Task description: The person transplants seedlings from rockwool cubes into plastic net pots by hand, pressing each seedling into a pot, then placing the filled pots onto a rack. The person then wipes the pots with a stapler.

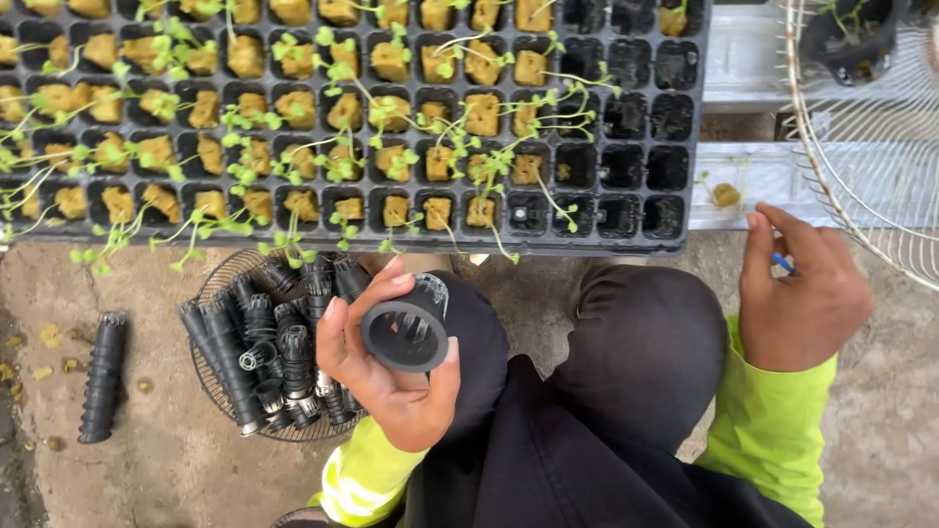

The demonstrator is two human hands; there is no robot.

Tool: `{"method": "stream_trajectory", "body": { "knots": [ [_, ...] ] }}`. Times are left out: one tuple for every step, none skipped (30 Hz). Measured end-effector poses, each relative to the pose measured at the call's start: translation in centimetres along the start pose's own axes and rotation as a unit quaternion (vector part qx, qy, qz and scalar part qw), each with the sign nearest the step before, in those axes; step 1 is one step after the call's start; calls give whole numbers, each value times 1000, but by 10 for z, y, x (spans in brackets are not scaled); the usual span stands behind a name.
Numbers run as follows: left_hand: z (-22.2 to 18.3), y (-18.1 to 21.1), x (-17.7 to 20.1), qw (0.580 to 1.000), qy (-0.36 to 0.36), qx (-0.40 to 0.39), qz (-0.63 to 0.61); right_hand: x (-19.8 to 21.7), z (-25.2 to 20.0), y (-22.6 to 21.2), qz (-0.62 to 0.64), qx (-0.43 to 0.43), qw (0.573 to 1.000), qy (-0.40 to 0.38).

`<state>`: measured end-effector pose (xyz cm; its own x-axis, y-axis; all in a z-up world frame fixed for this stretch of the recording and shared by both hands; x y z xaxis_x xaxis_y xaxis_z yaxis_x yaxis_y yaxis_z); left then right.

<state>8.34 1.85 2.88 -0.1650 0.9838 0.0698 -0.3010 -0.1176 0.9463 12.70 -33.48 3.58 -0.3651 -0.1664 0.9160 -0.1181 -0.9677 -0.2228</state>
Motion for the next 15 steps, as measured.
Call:
{"method": "stream_trajectory", "body": {
  "knots": [
    [0,0,1,1000,1,0,-1,4,3,-7,-1,15,1000,7],
    [0,-1,3,1000,1,0,-2,8,7,-14,-2,29,999,13],
    [-1,-1,4,1000,6,0,-1,11,8,-17,-1,33,999,13],
    [-1,-1,6,1000,7,3,-11,12,11,-16,32,20,999,1],
    [-2,-1,7,1000,8,5,-20,12,13,-15,65,7,998,-11],
    [-2,-2,9,1000,12,4,-19,10,10,-10,67,11,998,-11],
    [-3,-3,11,999,13,6,-31,9,6,-2,65,-1,998,-13],
    [-3,-4,13,999,13,8,-43,7,3,7,65,-14,998,-14],
    [-3,-5,13,999,15,8,-43,10,7,4,65,-11,998,-14],
    [-4,-6,14,998,18,8,-64,12,11,1,66,-5,998,-12],
    [-4,-7,14,996,20,9,-87,15,13,-1,64,1,998,-10],
    [-5,-7,15,996,21,8,-88,19,17,-9,64,2,998,-9],
    [-5,-9,15,994,22,11,-107,23,21,-17,83,5,996,-15],
    [-5,-10,14,992,23,15,-125,26,25,-25,103,9,994,-20],
    [-4,-10,14,991,21,14,-128,32,31,-37,101,8,995,-18]
  ]
}}
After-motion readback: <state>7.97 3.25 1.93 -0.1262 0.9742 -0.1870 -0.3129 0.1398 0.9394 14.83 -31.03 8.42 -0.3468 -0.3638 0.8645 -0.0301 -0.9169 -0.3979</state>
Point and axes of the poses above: each hand's wrist, its own z-axis towards the middle knuckle, its own x-axis out of the back of the hand, y = z × x, the point moved 9 cm from there along z, towards the middle knuckle
